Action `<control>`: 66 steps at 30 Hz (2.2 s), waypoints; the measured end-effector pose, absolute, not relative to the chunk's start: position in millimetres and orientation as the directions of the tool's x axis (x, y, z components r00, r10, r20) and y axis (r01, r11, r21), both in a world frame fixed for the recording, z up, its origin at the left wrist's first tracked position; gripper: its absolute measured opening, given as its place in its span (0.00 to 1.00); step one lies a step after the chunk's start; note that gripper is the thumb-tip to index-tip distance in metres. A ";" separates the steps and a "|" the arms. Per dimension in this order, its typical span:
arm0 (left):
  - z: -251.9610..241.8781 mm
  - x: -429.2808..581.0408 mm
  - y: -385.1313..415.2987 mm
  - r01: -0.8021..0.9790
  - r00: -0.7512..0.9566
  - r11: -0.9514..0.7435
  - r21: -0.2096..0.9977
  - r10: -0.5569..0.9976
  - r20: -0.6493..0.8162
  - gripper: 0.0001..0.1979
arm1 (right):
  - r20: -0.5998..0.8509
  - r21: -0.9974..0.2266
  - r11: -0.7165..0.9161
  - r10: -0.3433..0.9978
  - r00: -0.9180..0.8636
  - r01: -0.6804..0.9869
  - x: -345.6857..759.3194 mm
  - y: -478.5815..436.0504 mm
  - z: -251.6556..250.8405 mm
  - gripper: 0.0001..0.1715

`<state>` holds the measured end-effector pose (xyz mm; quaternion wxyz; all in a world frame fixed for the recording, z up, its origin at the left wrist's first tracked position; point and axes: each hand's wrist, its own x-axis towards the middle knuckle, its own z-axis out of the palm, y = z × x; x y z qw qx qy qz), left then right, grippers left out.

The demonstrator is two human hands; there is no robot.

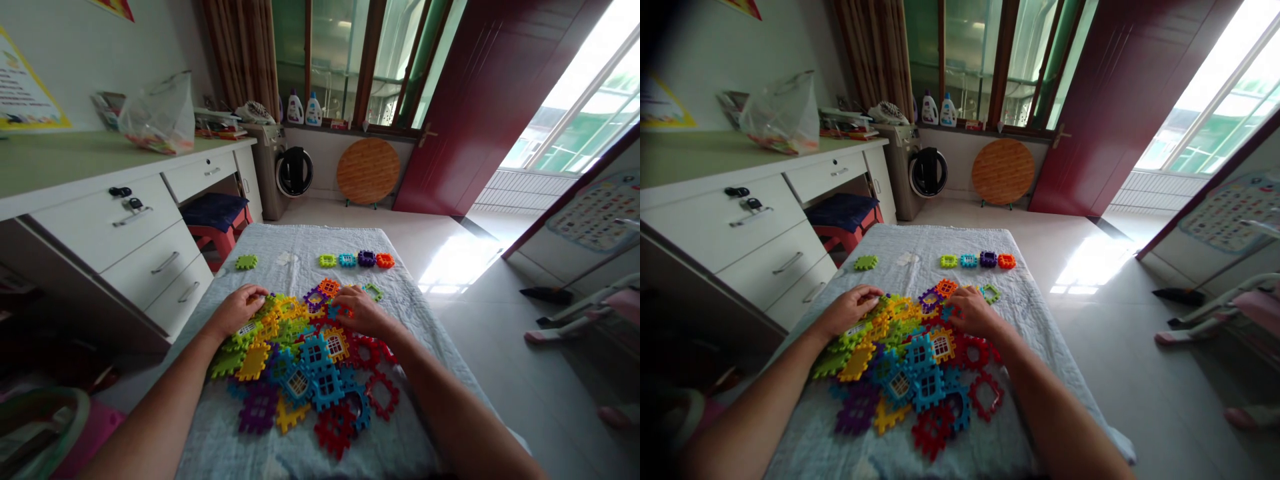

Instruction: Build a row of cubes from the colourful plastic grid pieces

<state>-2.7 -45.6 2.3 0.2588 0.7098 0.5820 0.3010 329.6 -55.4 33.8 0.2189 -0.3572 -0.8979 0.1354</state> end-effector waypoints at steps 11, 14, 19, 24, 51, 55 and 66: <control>3.7 -1.0 -46.0 0.653 0.140 -0.200 0.731 0.980 0.143 0.16 | 0.315 -0.519 0.547 0.837 -0.448 0.657 340.0 -48.3 25.7 0.17; 4.0 -1.2 -46.4 0.660 0.141 -0.201 0.724 0.980 0.143 0.17 | 0.332 -0.536 0.543 0.840 -0.430 0.647 343.5 -47.5 27.3 0.16; 2.0 -2.8 -45.6 0.664 0.145 -0.192 0.722 0.981 0.127 0.16 | 0.343 -0.510 0.567 0.823 -0.452 0.647 351.1 -48.6 30.9 0.18; 2.6 -2.8 -45.5 0.652 0.136 -0.175 0.738 0.984 0.114 0.17 | 0.216 -0.402 0.576 0.815 -0.537 0.712 351.1 -56.5 36.0 0.34; 3.8 -1.8 -46.2 0.645 0.111 -0.143 0.751 0.989 0.093 0.18 | 0.222 -0.795 0.321 0.944 -0.245 0.515 383.5 -35.9 31.1 0.19; 4.1 -2.0 -46.4 0.658 0.114 -0.138 0.741 0.990 0.083 0.18 | 0.102 -0.860 0.202 0.968 -0.229 0.469 402.4 -32.2 33.8 0.21; 4.6 -2.4 -46.6 0.674 0.111 -0.141 0.725 0.990 0.090 0.19 | 0.090 -0.278 0.516 0.854 -0.513 0.810 392.5 -52.7 40.5 0.30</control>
